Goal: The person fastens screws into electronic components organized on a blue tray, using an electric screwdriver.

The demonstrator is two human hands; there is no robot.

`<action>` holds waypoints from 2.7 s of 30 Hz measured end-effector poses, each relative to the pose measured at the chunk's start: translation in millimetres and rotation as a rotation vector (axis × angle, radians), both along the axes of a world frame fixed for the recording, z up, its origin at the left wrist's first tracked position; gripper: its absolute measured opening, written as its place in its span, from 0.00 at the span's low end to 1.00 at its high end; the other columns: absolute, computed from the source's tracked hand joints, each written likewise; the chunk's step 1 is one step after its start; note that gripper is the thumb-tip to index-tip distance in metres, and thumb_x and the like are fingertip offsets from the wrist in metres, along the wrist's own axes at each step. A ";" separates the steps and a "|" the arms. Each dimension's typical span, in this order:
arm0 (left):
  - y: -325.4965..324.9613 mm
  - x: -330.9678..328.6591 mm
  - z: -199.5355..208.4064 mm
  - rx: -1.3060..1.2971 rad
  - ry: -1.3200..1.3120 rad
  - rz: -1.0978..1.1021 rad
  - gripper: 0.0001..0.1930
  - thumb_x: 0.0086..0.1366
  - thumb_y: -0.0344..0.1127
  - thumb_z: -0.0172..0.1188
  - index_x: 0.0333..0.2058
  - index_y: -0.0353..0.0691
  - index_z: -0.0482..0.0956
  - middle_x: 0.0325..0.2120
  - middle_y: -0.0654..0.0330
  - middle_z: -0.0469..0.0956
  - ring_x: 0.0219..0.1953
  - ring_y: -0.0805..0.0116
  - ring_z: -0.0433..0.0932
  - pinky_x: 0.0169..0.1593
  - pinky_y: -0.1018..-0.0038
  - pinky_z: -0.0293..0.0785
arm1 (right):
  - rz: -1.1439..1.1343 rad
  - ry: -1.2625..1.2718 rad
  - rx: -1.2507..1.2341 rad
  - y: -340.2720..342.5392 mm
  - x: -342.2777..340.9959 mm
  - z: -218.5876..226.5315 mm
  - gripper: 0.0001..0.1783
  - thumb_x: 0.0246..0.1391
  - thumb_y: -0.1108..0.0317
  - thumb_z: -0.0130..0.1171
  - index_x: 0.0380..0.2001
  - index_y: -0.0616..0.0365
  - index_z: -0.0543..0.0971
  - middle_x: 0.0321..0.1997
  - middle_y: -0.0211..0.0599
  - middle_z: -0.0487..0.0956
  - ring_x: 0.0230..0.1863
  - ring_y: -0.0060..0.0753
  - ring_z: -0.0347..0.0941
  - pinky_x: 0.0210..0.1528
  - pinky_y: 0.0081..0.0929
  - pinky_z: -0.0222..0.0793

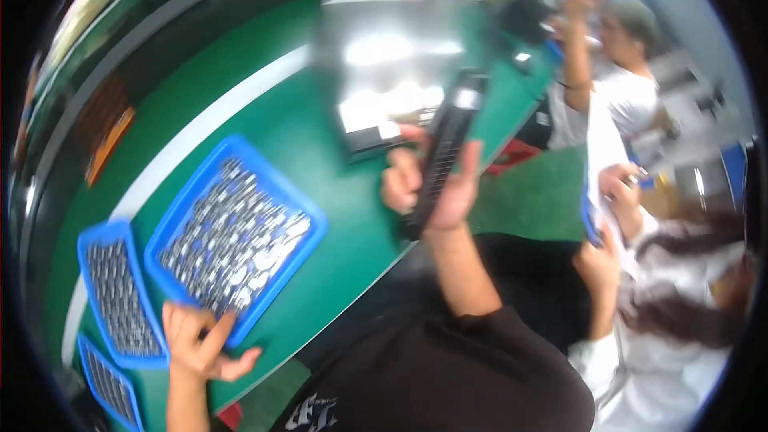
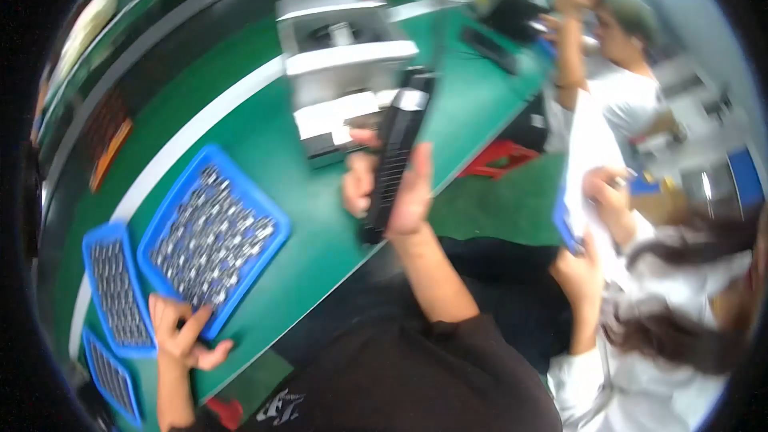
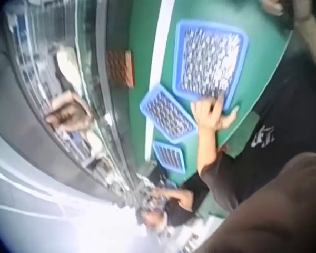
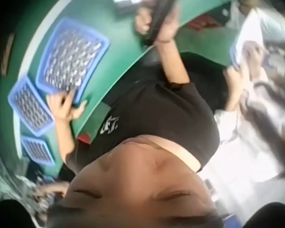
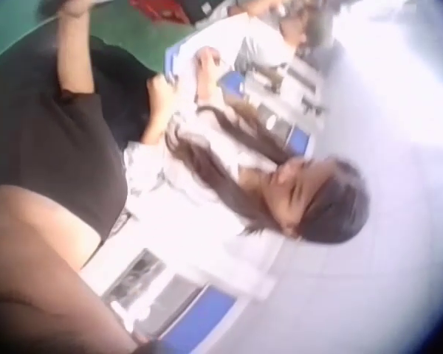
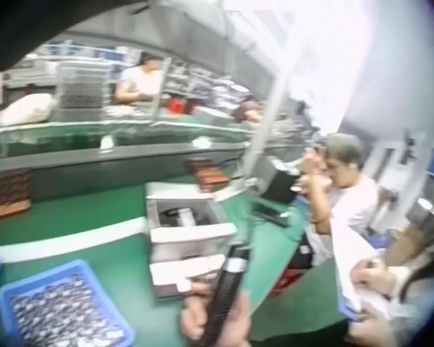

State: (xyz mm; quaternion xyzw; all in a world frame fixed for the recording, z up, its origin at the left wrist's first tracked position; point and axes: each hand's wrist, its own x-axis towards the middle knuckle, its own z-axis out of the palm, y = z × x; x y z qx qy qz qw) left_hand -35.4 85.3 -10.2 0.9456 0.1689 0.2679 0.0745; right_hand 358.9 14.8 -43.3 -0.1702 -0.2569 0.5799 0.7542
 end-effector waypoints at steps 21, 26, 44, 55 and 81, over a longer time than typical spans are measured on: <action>-6.4 -8.5 -7.5 0.021 -0.012 0.000 0.22 0.47 0.52 0.68 0.31 0.37 0.84 0.23 0.56 0.65 0.28 0.55 0.65 0.36 0.60 0.61 | -0.039 -0.391 0.006 -9.1 -8.4 98.4 0.45 0.65 0.31 0.41 0.66 0.62 0.59 0.21 0.32 0.73 0.12 0.17 0.65 0.15 0.16 0.61; -4.3 6.4 1.2 0.010 -0.055 -0.027 0.17 0.43 0.47 0.70 0.28 0.40 0.84 0.22 0.59 0.65 0.26 0.58 0.65 0.32 0.64 0.59 | -0.453 -0.787 0.150 -2.8 -0.2 162.4 0.53 0.57 0.19 0.29 0.62 0.60 0.62 0.18 0.30 0.69 0.12 0.21 0.64 0.14 0.20 0.62; -2.3 7.4 1.7 -0.043 -0.083 -0.025 0.17 0.42 0.46 0.73 0.25 0.39 0.84 0.20 0.62 0.66 0.24 0.59 0.68 0.32 0.63 0.63 | -0.572 -0.669 0.188 79.1 23.9 124.4 0.32 0.68 0.38 0.47 0.53 0.58 0.68 0.18 0.31 0.68 0.14 0.19 0.65 0.15 0.18 0.61; 4.1 4.3 2.3 -0.065 -0.079 -0.047 0.16 0.42 0.43 0.74 0.27 0.39 0.84 0.20 0.62 0.67 0.22 0.61 0.67 0.29 0.67 0.60 | -0.236 -0.619 0.235 48.3 -30.0 139.8 0.55 0.59 0.21 0.35 0.71 0.58 0.53 0.19 0.28 0.68 0.11 0.21 0.60 0.12 0.23 0.60; 6.3 -5.1 -1.2 -0.024 -0.202 0.158 0.17 0.39 0.41 0.68 0.28 0.38 0.82 0.23 0.56 0.70 0.25 0.56 0.68 0.32 0.63 0.63 | 0.137 -0.430 0.154 88.7 -184.6 75.5 0.54 0.50 0.17 0.43 0.58 0.60 0.63 0.24 0.41 0.74 0.19 0.27 0.71 0.22 0.23 0.70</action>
